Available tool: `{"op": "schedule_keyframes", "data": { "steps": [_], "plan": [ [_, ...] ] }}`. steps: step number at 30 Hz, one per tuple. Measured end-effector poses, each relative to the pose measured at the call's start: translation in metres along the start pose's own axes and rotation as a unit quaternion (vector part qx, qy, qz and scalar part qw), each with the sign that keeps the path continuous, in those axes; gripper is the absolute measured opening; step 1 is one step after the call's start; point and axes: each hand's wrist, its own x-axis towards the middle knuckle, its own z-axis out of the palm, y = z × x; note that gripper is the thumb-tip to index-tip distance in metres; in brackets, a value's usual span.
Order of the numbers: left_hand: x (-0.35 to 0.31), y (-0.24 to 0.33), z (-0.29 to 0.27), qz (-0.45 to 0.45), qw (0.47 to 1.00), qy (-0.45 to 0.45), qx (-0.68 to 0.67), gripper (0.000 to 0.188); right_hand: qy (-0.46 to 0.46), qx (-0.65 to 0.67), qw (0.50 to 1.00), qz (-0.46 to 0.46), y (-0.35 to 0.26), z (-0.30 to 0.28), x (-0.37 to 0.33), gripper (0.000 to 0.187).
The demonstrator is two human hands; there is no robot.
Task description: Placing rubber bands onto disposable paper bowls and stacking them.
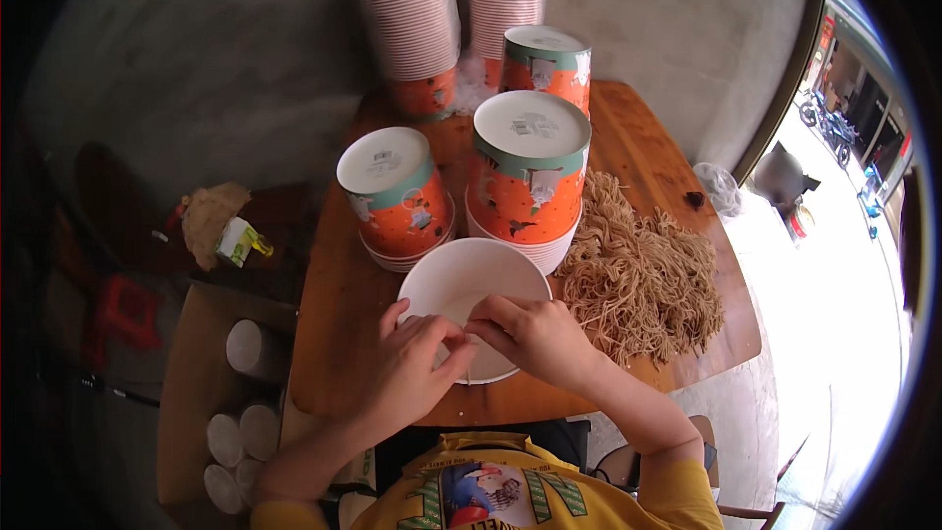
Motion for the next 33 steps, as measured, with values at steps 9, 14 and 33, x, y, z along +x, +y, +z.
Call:
{"op": "schedule_keyframes", "data": {
  "steps": [9,14,33],
  "plan": [
    [0.006,-0.005,0.01,0.007,0.999,0.029,0.029,0.011,-0.03,-0.079,0.996,0.041,-0.011,-0.001,0.006,0.013],
    [0.003,-0.004,0.0,0.025,0.998,-0.04,0.037,0.011,-0.004,-0.119,0.991,0.058,0.001,0.001,0.013,0.016],
    [0.003,-0.009,-0.023,0.253,0.955,-0.126,0.091,0.017,-0.021,-0.101,0.987,0.12,0.011,0.002,0.015,0.016]
  ]
}}
